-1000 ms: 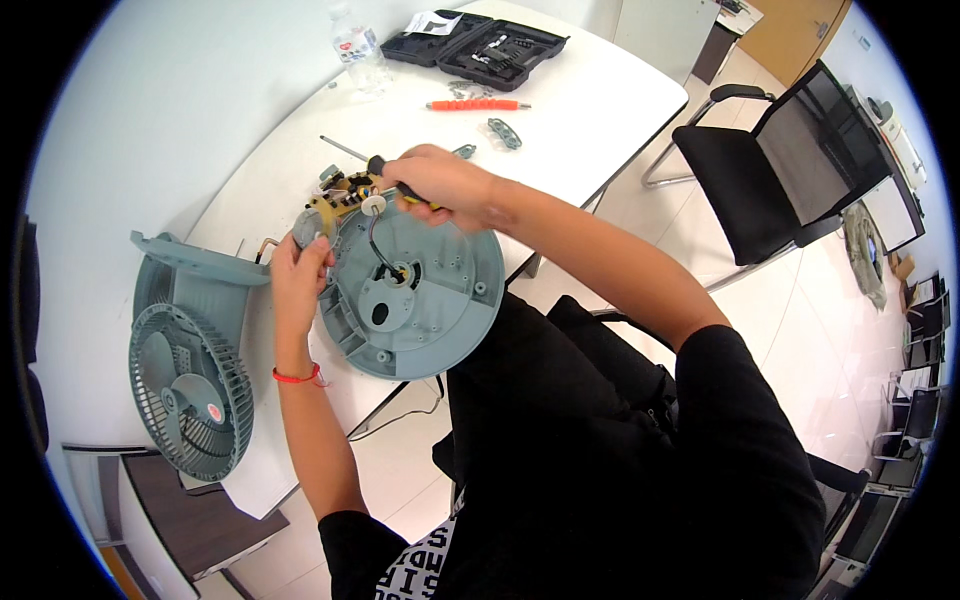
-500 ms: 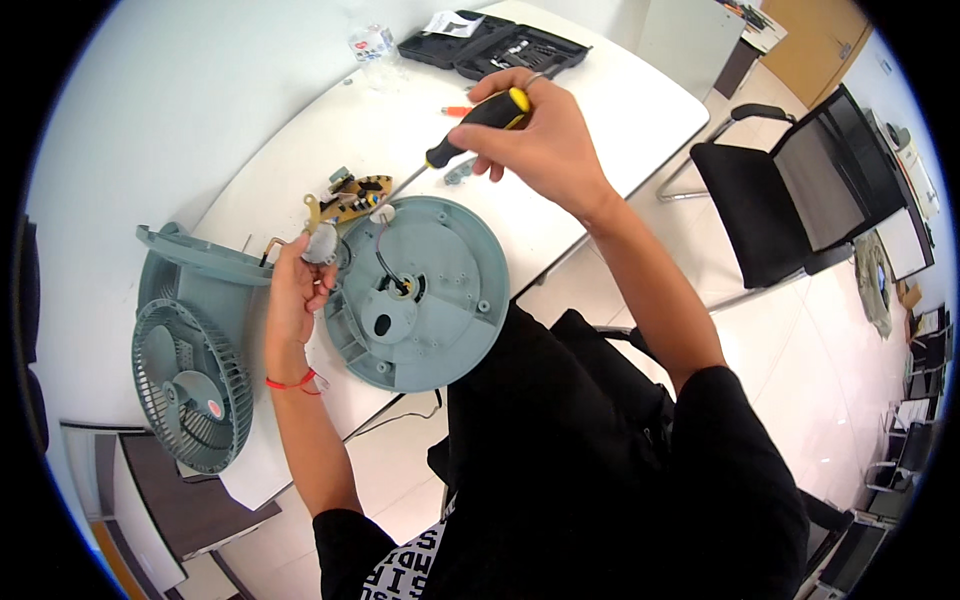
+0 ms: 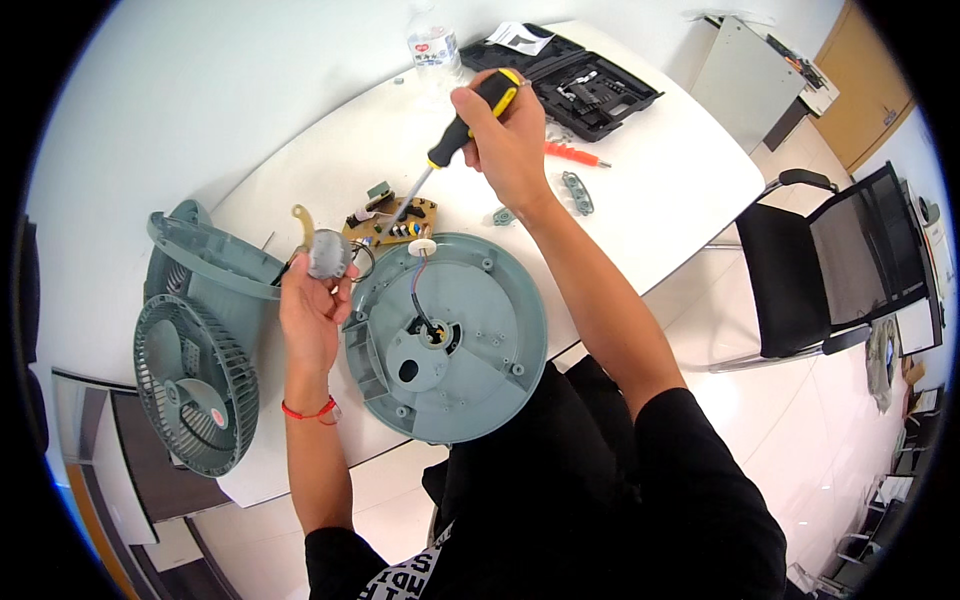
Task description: The person uses a screwdriver to remove screws from a small motor and disassembles the fan base. They manipulate wires and internal components, then reassemble the motor into the base and secure it with screws.
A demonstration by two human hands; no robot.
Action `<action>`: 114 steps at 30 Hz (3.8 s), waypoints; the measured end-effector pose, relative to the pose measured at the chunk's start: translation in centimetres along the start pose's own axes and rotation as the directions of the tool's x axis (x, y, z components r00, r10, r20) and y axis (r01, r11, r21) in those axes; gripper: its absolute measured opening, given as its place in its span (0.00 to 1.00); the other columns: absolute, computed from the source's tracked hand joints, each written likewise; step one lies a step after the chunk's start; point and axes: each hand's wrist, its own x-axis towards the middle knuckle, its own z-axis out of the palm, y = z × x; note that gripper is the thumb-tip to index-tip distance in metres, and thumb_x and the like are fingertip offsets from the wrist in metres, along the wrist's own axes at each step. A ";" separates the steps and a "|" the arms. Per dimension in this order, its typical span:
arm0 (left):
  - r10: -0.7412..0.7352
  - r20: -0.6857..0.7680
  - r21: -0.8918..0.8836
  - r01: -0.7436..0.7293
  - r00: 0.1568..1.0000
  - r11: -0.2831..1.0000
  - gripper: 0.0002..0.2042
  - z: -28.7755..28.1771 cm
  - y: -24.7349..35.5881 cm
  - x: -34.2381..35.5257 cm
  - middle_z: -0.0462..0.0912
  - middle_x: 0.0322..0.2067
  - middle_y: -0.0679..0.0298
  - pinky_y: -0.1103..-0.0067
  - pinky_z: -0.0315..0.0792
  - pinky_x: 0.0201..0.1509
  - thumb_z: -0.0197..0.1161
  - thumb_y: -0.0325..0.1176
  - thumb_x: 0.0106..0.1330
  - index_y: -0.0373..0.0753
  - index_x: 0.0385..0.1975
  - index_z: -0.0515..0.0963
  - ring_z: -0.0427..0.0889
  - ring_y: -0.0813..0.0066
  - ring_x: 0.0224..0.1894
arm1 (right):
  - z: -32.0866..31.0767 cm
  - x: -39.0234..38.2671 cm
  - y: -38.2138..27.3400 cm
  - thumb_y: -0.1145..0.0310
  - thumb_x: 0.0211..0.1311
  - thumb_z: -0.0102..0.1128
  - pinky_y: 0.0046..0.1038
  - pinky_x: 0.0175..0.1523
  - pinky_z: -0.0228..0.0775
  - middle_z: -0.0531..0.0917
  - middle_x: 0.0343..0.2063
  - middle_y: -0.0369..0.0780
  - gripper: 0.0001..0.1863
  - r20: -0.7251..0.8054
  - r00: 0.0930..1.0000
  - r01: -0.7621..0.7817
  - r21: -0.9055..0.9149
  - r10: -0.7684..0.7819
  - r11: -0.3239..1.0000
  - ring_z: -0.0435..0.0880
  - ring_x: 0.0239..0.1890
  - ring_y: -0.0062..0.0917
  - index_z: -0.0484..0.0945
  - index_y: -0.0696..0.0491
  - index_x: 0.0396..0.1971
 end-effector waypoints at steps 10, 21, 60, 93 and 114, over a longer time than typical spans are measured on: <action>0.020 -0.064 -0.116 -0.027 0.998 0.993 0.24 0.7 0.0 0.2 0.82 0.35 0.61 0.82 0.62 0.29 0.50 0.55 0.74 0.37 0.46 0.77 0.70 0.81 0.32 | 0.5 -2.3 0.1 0.68 0.66 0.67 0.16 0.17 0.62 0.78 0.23 0.36 0.12 0.217 0.975 -0.060 0.007 0.057 0.998 0.72 0.14 0.12 0.73 0.56 0.39; -0.013 -0.035 -0.128 0.008 0.999 0.992 0.23 0.6 0.0 0.0 0.84 0.35 0.60 0.84 0.63 0.28 0.49 0.53 0.76 0.36 0.48 0.77 0.70 0.82 0.31 | -0.3 -1.6 0.9 0.67 0.69 0.61 0.18 0.16 0.61 0.79 0.24 0.39 0.09 0.129 0.991 -0.017 -0.078 0.027 0.997 0.71 0.13 0.16 0.74 0.56 0.41; -0.068 0.073 -0.055 0.072 0.995 0.996 0.25 1.4 -0.6 -0.4 0.84 0.39 0.52 0.83 0.62 0.28 0.43 0.48 0.73 0.32 0.54 0.73 0.69 0.79 0.31 | -2.6 0.2 2.2 0.59 0.78 0.50 0.24 0.25 0.67 0.82 0.30 0.43 0.13 0.239 0.964 0.047 0.274 -0.115 0.960 0.77 0.22 0.22 0.78 0.53 0.42; -0.065 0.056 -0.025 0.067 0.996 0.997 0.26 1.5 -0.6 -0.4 0.84 0.35 0.56 0.84 0.60 0.27 0.45 0.55 0.74 0.36 0.50 0.75 0.68 0.82 0.29 | -2.8 0.2 2.2 0.60 0.78 0.45 0.23 0.26 0.68 0.81 0.32 0.43 0.13 0.294 0.949 0.021 0.300 -0.114 0.954 0.77 0.23 0.21 0.74 0.54 0.44; -0.080 0.025 0.010 0.080 0.996 0.997 0.25 1.5 -0.9 -0.3 0.84 0.36 0.57 0.84 0.60 0.28 0.45 0.54 0.75 0.36 0.51 0.74 0.68 0.82 0.30 | -2.3 -0.9 0.1 0.55 0.74 0.52 0.23 0.22 0.68 0.83 0.30 0.44 0.17 0.133 0.965 0.213 0.117 -0.228 0.970 0.77 0.17 0.21 0.77 0.56 0.43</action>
